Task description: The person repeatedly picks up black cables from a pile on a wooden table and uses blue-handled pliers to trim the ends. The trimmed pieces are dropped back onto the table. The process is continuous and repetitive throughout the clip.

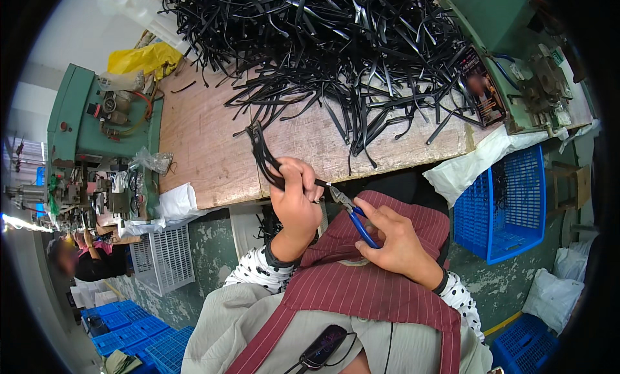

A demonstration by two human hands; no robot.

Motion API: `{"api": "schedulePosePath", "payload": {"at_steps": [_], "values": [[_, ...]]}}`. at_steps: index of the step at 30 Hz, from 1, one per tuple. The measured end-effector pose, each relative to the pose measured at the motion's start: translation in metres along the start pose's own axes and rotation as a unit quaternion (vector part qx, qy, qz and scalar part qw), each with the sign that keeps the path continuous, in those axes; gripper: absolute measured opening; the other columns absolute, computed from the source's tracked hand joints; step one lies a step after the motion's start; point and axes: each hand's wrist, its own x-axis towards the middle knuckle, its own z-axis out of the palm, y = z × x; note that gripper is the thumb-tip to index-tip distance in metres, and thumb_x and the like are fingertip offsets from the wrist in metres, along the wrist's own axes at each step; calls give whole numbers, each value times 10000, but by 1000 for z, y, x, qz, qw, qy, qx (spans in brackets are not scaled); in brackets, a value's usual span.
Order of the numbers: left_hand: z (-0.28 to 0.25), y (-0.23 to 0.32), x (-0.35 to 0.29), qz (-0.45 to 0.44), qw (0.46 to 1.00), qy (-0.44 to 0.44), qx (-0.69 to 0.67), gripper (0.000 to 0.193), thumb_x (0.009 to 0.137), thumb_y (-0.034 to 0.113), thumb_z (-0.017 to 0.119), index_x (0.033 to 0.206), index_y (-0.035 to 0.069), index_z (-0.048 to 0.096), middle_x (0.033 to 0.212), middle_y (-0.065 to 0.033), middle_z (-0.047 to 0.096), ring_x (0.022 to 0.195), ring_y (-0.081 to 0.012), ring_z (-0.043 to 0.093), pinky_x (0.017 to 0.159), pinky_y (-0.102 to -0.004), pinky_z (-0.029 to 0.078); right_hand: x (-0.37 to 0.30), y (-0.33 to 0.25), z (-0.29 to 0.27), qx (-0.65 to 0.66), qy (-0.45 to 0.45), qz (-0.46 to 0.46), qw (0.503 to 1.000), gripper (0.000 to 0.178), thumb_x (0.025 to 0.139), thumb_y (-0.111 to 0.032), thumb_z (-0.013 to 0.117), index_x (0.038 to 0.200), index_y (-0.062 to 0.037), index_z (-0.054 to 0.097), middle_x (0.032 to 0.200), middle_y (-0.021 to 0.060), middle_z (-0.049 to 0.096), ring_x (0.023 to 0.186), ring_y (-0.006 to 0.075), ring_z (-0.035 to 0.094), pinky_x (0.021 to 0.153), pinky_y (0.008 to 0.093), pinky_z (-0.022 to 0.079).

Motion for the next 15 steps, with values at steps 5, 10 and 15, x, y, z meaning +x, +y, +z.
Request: {"api": "schedulePosePath", "payload": {"at_steps": [5,10,15], "values": [[-26,-29,40,46,956,-17,288,335,1030,293,490,833,27,540,819,-54,663,638,-84,493,595,-262,406,0,-3,1,-8,2,38,999,744,689,-130,772,1385,-100,511,806,100,569,694,247,623,673,356,540],[-5,-43,93,27,745,-65,663,377,850,329,700,907,-29,598,881,-202,647,791,-382,639,684,-449,512,-2,-5,1,-30,-7,37,999,762,690,-165,776,1397,-110,495,831,98,570,725,256,629,684,374,543],[-17,-57,117,34,685,-49,726,305,812,235,687,926,-38,612,1007,-265,593,844,-438,642,737,-481,535,-3,-2,-2,-43,3,39,998,782,685,-175,780,1405,-114,481,856,91,565,745,253,631,682,377,543]]}}
